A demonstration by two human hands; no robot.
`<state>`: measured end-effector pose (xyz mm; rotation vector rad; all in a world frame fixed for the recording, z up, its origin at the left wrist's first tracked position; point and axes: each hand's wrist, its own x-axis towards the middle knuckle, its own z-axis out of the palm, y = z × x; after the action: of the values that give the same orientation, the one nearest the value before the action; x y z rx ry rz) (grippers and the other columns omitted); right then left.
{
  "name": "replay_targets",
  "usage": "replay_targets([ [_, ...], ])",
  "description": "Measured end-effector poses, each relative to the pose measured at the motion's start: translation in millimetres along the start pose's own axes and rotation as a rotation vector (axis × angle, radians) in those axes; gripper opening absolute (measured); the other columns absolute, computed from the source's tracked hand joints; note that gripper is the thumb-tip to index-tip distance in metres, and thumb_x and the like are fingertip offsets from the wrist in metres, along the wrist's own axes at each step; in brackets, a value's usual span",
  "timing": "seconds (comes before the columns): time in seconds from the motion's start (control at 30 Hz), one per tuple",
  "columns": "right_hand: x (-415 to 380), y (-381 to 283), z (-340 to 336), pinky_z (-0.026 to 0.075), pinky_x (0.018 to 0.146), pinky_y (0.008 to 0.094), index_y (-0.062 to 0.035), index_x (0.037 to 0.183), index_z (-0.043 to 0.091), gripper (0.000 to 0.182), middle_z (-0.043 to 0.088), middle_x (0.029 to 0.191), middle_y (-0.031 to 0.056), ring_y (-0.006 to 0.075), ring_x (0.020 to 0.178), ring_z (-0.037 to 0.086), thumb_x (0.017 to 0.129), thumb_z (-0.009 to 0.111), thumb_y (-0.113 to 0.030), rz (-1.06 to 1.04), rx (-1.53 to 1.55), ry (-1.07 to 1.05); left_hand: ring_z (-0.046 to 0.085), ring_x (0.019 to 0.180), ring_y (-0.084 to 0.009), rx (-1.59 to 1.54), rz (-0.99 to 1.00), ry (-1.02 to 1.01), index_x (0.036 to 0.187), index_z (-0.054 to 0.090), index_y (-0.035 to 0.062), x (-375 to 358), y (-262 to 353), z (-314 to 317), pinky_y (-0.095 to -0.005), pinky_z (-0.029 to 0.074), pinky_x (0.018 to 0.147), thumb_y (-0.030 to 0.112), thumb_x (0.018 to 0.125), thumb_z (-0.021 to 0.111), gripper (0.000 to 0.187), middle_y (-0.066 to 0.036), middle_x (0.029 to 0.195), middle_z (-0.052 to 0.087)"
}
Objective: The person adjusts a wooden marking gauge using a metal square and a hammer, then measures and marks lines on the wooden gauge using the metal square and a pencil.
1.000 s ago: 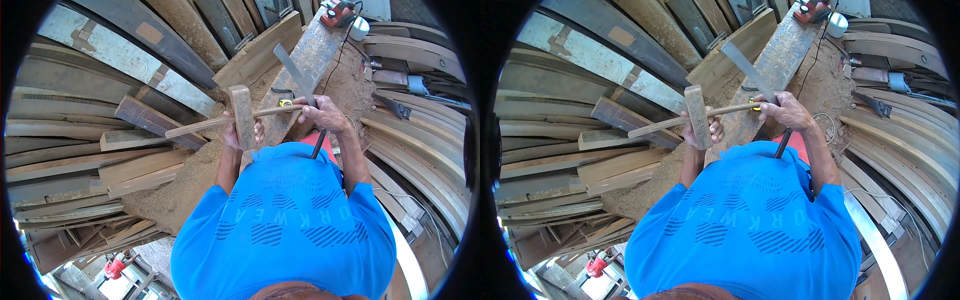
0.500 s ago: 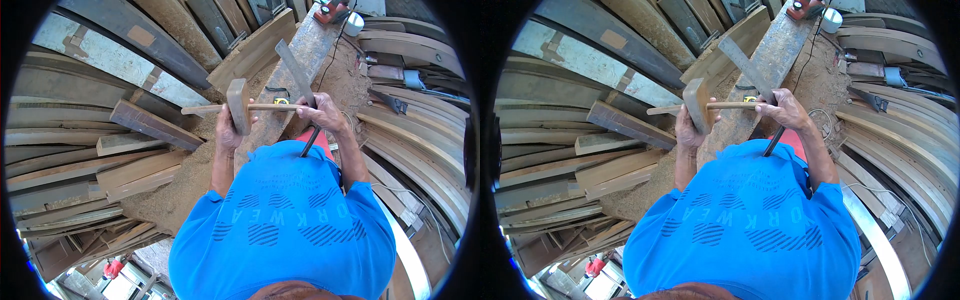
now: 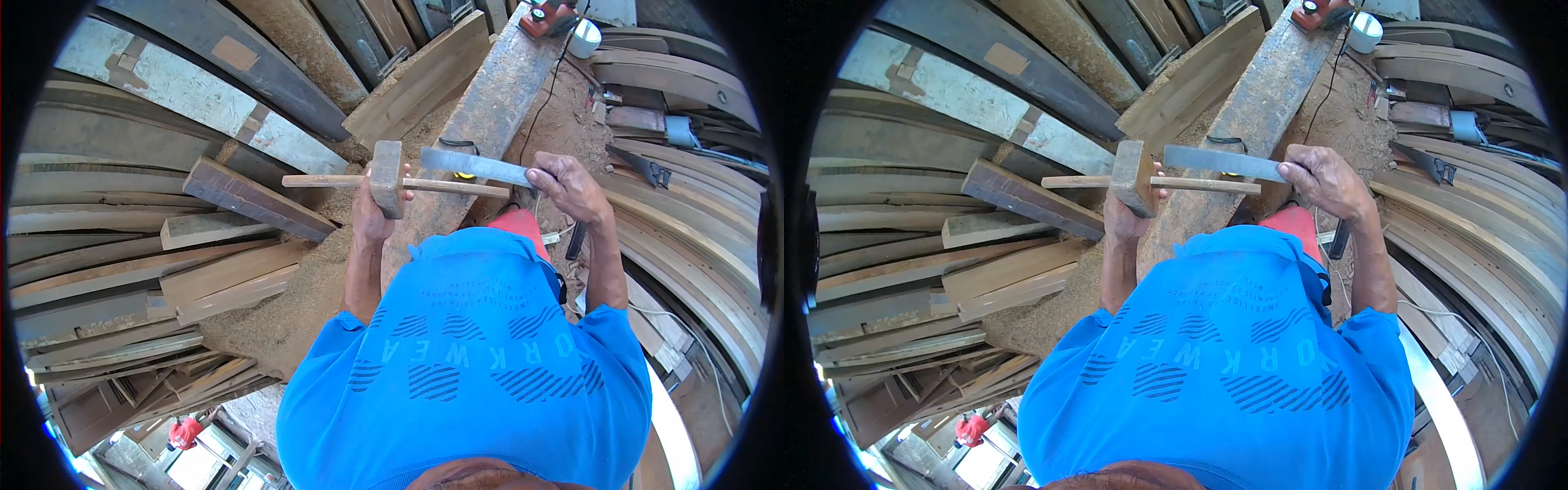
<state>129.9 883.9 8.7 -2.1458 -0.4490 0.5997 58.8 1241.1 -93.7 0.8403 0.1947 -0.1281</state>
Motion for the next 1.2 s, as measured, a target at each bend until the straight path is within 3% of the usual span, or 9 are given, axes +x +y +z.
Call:
replay_targets([
  [0.03,0.3,-2.2,1.2,0.042,0.057,0.0406,-0.0010,0.076,0.055,0.036,0.050,0.062,0.0084,0.0203,0.057,0.051,0.101,0.060,-0.027,-0.009,-0.006,0.004,0.064,0.113,-0.0267,0.022,0.000,-0.001,0.142,0.048,0.0021,-0.4,-0.1,1.4,-0.0397,0.061,0.078,0.041,0.110,0.031,0.053,-0.021,0.129,0.062],
  [0.33,5.5,-6.3,14.9,0.043,0.058,0.0401,0.0009,0.079,0.058,0.034,0.054,0.063,0.0105,0.0207,0.059,0.054,0.100,0.061,-0.025,0.055,0.009,-0.078,0.067,0.097,-0.0231,0.088,-0.010,0.103,0.139,0.049,-0.0001,-4.5,-4.1,6.5,-0.0398,0.062,0.075,0.036,0.111,0.029,0.050,-0.014,0.114,0.065],
  [0.43,7.1,-5.2,17.8,0.046,0.060,0.0431,0.0011,0.082,0.060,0.030,0.057,0.065,0.0144,0.0277,0.060,0.059,0.099,0.061,-0.024,0.033,0.001,-0.084,0.067,0.093,-0.0222,0.076,-0.010,0.132,0.138,0.051,0.0004,-5.5,-1.8,9.6,-0.0403,0.062,0.074,0.037,0.111,0.030,0.049,-0.012,0.111,0.064],
  [0.53,7.9,-8.3,16.3,0.047,0.061,0.0427,0.0007,0.083,0.061,0.029,0.058,0.065,0.0138,0.0274,0.061,0.061,0.100,0.060,-0.023,0.047,0.013,-0.100,0.067,0.093,-0.0217,0.091,-0.005,0.108,0.137,0.052,0.0010,-5.5,-0.8,7.9,-0.0406,0.061,0.074,0.038,0.111,0.031,0.049,-0.012,0.113,0.064],
  [0.63,8.6,-4.1,18.1,0.043,0.057,0.0382,-0.0007,0.078,0.059,0.033,0.054,0.063,0.0073,0.0174,0.060,0.054,0.101,0.060,-0.025,0.061,0.039,-0.108,0.067,0.094,-0.0209,0.107,-0.016,0.102,0.136,0.052,0.0013,-6.3,-2.4,5.6,-0.0399,0.062,0.073,0.039,0.111,0.032,0.049,-0.011,0.114,0.063],
  [0.8,10.0,6.0,20.3,0.043,0.058,0.0391,-0.0001,0.080,0.058,0.033,0.054,0.064,0.0083,0.0180,0.060,0.053,0.101,0.059,-0.025,0.092,0.075,-0.142,0.067,0.093,-0.0199,0.149,-0.033,0.170,0.134,0.053,0.0020,-7.6,-3.2,13.2,-0.0388,0.063,0.073,0.040,0.111,0.033,0.049,-0.010,0.113,0.064],
  [0.93,10.3,9.8,20.4,0.044,0.058,0.0399,0.0001,0.080,0.057,0.034,0.053,0.064,0.0097,0.0188,0.060,0.054,0.102,0.058,-0.026,0.098,0.082,-0.159,0.067,0.097,-0.0195,0.154,-0.039,0.097,0.134,0.054,0.0029,-6.2,-5.1,4.6,-0.0391,0.063,0.073,0.041,0.111,0.034,0.048,-0.010,0.114,0.064],
  [1.13,10.2,14.3,17.8,0.043,0.060,0.0363,-0.0021,0.084,0.062,0.030,0.053,0.067,0.0030,0.0145,0.064,0.053,0.100,0.061,-0.027,0.172,0.206,-0.163,0.066,0.100,-0.0197,0.103,-0.080,0.112,0.135,0.055,0.0047,-4.1,-4.7,10.6,-0.0379,0.063,0.071,0.043,0.111,0.034,0.049,-0.012,0.116,0.065],
  [1.2,9.8,20.9,21.5,0.044,0.061,0.0341,-0.0018,0.092,0.066,0.028,0.055,0.067,0.0011,0.0121,0.066,0.054,0.099,0.064,-0.029,0.048,0.258,-0.034,0.066,0.099,-0.0200,0.067,-0.106,0.128,0.135,0.055,0.0057,-3.4,-2.0,20.5,-0.0371,0.063,0.071,0.044,0.111,0.033,0.050,-0.013,0.117,0.066],
])
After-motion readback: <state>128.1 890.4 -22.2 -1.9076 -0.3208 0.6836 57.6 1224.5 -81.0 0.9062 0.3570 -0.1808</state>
